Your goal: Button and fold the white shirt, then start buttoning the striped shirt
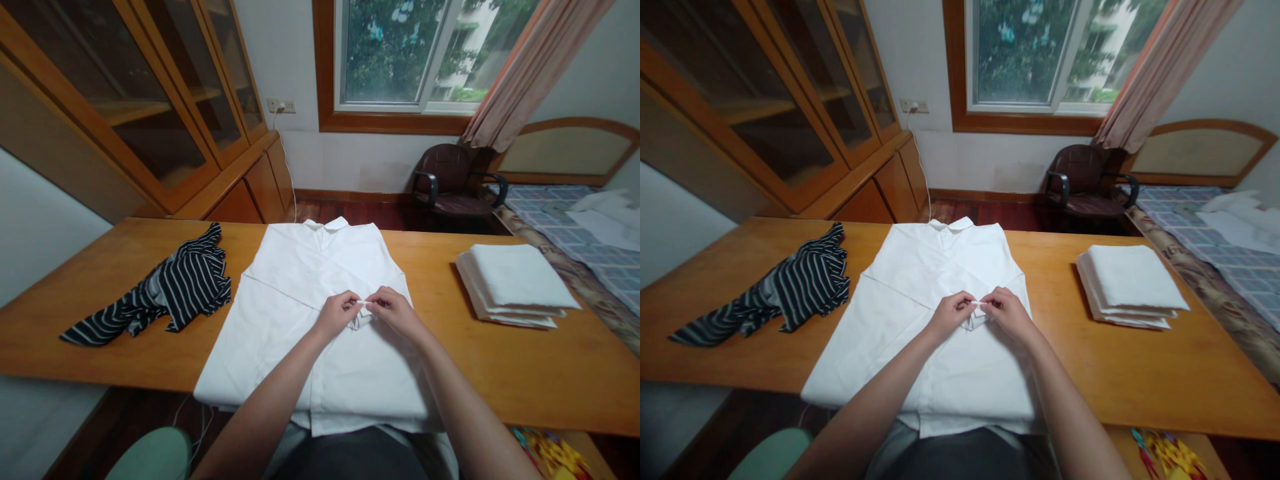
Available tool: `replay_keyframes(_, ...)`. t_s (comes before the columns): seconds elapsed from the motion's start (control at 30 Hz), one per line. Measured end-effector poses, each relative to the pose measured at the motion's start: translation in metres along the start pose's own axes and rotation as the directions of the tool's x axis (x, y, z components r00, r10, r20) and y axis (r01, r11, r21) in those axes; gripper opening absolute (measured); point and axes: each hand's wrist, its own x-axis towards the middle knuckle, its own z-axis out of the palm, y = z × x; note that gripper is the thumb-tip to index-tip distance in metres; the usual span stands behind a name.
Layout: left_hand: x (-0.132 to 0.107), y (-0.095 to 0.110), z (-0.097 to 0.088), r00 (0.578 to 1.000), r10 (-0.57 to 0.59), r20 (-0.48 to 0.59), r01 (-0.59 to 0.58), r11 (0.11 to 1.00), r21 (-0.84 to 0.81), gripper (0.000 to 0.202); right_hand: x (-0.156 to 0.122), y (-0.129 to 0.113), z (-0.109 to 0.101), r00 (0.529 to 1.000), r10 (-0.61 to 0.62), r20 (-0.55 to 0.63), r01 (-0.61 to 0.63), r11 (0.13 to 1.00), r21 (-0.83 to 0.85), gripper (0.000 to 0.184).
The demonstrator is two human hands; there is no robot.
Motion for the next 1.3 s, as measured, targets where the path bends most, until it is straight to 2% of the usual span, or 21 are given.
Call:
replay_keyframes(0.37,-0.0005,0.0028,-0.0012,1.000,0.016,0.020,-0.017,0.999,0.032,0.015,0.0013,-0.0041,-0.0033,0.994,0.101,0.042,-0.104,0.991,0.085,0.022)
replay_keyframes(0.7,0.0008,-0.0021,-0.0019,0.996,0.053,0.074,-0.057,0.997,0.058,0.016,0.0044,-0.0059,-0.0009,0.988,0.154,0.029,-0.156,0.985,0.071,0.017)
replay_keyframes(1.07,0.0005,0.0032,-0.0002,0.999,0.022,0.045,-0.026,0.996,0.086,0.019,0.0023,-0.0055,0.0013,0.997,0.082,-0.006,-0.082,0.997,-0.009,0.014)
replay_keyframes(1.3,0.0020,-0.0007,-0.0004,0.999,0.012,0.048,-0.017,0.996,0.087,0.020,0.0004,-0.0067,0.0022,0.998,0.065,-0.015,-0.065,0.998,0.016,0.014)
